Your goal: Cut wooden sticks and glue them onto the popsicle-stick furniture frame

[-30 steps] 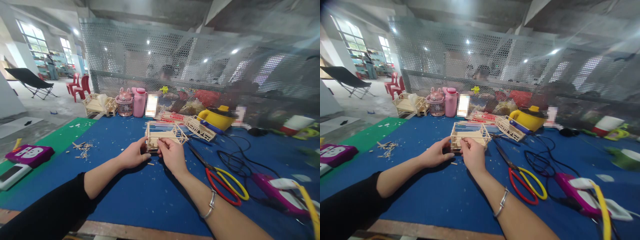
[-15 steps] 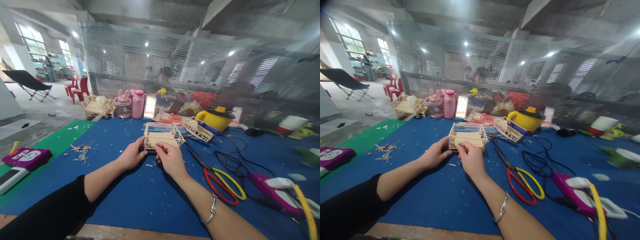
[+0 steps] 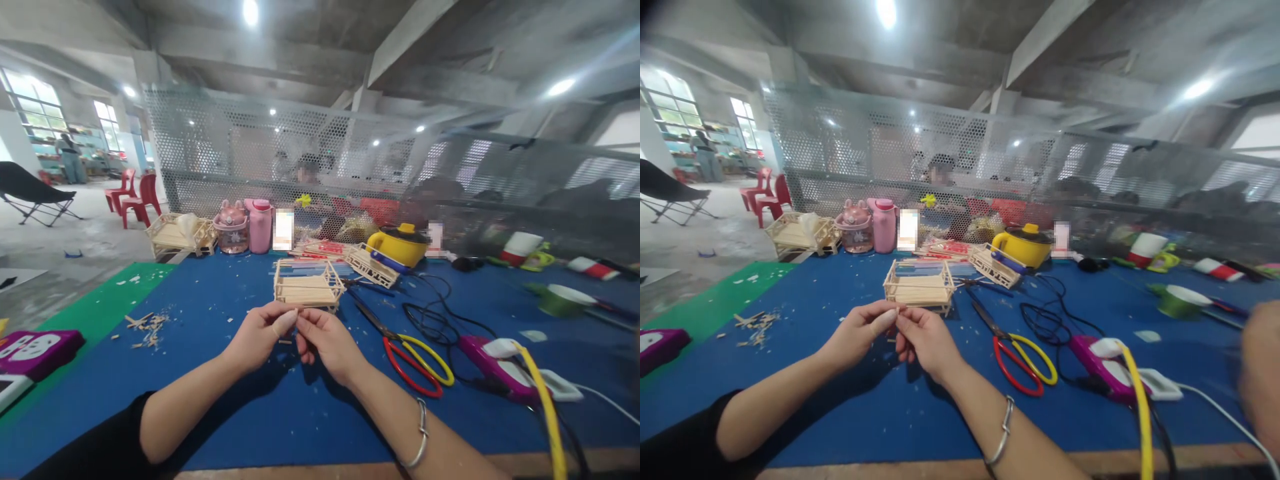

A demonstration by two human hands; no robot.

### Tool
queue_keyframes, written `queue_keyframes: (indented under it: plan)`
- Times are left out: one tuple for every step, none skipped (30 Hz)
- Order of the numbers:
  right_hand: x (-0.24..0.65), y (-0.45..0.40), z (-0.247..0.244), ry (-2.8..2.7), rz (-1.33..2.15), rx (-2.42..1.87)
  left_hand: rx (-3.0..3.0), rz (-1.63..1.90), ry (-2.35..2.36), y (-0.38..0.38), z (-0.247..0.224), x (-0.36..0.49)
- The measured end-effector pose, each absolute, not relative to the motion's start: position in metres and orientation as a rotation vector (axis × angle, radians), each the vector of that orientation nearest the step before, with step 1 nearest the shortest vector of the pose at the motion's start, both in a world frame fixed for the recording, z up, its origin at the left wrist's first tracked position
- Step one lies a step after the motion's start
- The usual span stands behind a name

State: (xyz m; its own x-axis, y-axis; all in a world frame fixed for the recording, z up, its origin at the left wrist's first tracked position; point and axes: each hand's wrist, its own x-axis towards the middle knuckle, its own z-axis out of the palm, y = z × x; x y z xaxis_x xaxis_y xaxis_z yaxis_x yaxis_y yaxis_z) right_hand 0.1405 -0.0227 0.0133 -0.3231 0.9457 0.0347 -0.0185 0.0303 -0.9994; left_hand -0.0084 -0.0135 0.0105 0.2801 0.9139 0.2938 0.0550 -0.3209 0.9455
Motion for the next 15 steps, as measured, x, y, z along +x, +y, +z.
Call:
queue_keyframes:
  plan:
    - [0.14, -0.027, 0.011, -1.445, 1.425, -1.02, 1.633, 1.163, 0.877, -0.015, 0.01, -0.007]
    - [0.141, -0.031, 0.009, -1.451, 1.415, -1.058, 1.634, 1.166, 0.851, -0.015, 0.01, -0.006]
    - [0.144, -0.035, 0.008, -1.476, 1.393, -1.112, 1.615, 1.168, 0.823, -0.016, 0.01, -0.005]
    - [0.149, -0.039, 0.007, -1.532, 1.341, -1.181, 1.572, 1.155, 0.793, -0.016, 0.01, -0.005]
    - [0.158, -0.043, 0.007, -1.62, 1.24, -1.262, 1.514, 1.125, 0.765, -0.017, 0.01, -0.005]
    - [0.169, -0.047, 0.008, -1.721, 1.09, -1.355, 1.455, 1.085, 0.741, -0.017, 0.01, -0.004]
    - [0.184, -0.051, 0.01, -1.836, 0.858, -1.451, 1.411, 1.048, 0.726, -0.017, 0.009, -0.003]
    - [0.201, -0.054, 0.012, -1.934, 0.573, -1.551, 1.385, 1.022, 0.72, -0.017, 0.008, -0.002]
    - [0.22, -0.057, 0.015, -1.949, 0.278, -1.682, 1.374, 1.005, 0.718, -0.017, 0.006, -0.001]
    - [0.24, -0.059, 0.016, -1.931, 0.073, -1.828, 1.369, 0.996, 0.717, -0.016, 0.004, 0.0]
    - [0.259, -0.061, 0.017, -1.927, -0.039, -1.954, 1.36, 0.995, 0.713, -0.015, 0.001, 0.001]
    - [0.277, -0.062, 0.017, -1.946, -0.075, -2.026, 1.347, 0.997, 0.708, -0.015, -0.002, 0.002]
    - [0.292, -0.063, 0.017, -1.968, -0.055, -2.073, 1.33, 0.997, 0.7, -0.014, -0.004, 0.003]
    - [0.303, -0.064, 0.015, -2.004, -0.009, -2.093, 1.31, 0.993, 0.693, -0.014, -0.006, 0.004]
    - [0.311, -0.065, 0.013, -2.047, 0.032, -2.072, 1.287, 0.988, 0.69, -0.013, -0.007, 0.005]
